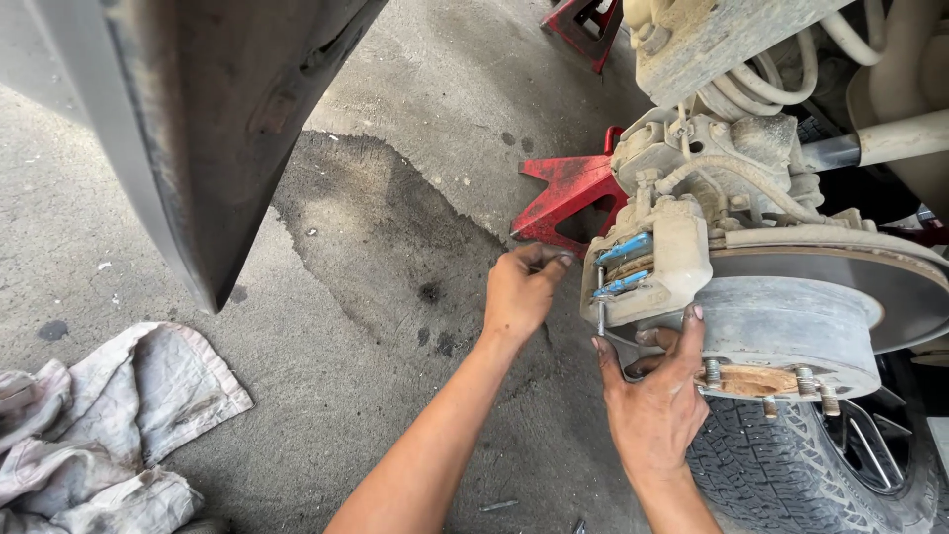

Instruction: Replacing brake pads on a vehicle.

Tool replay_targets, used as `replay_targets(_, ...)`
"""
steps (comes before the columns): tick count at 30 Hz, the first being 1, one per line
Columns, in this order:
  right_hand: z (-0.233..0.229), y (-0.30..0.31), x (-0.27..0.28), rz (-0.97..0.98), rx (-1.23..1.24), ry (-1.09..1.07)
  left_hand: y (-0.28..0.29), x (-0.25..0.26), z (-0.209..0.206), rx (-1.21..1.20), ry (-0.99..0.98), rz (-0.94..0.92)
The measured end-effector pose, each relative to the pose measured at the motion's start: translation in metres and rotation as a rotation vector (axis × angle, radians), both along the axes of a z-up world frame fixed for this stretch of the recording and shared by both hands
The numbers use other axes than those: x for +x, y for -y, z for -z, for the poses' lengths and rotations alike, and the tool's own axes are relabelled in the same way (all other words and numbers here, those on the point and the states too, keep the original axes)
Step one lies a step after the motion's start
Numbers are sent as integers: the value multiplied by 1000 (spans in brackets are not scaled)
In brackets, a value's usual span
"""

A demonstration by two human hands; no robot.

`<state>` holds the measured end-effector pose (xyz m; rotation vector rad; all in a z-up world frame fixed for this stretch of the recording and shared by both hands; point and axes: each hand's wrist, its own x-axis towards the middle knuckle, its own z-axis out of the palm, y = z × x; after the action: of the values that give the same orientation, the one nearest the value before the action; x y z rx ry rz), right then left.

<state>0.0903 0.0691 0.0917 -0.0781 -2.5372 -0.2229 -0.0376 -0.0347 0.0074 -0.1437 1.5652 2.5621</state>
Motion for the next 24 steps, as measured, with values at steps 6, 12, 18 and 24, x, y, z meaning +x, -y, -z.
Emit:
replay_targets(6,-2,6,-2,6,3,-10,-21,-15,4,-46,-256,26)
replay_targets(12,-3,7,-4,30,-25,10,-11,-16,-11,-203,-265,40)
replay_targets(18,-5,11,-4,48,-55,17,-12,-8,-4,-201,-316,20)
replay_targets(24,-5,13,-7,57,-13,-17,-8,-1,5,-160,-408,20)
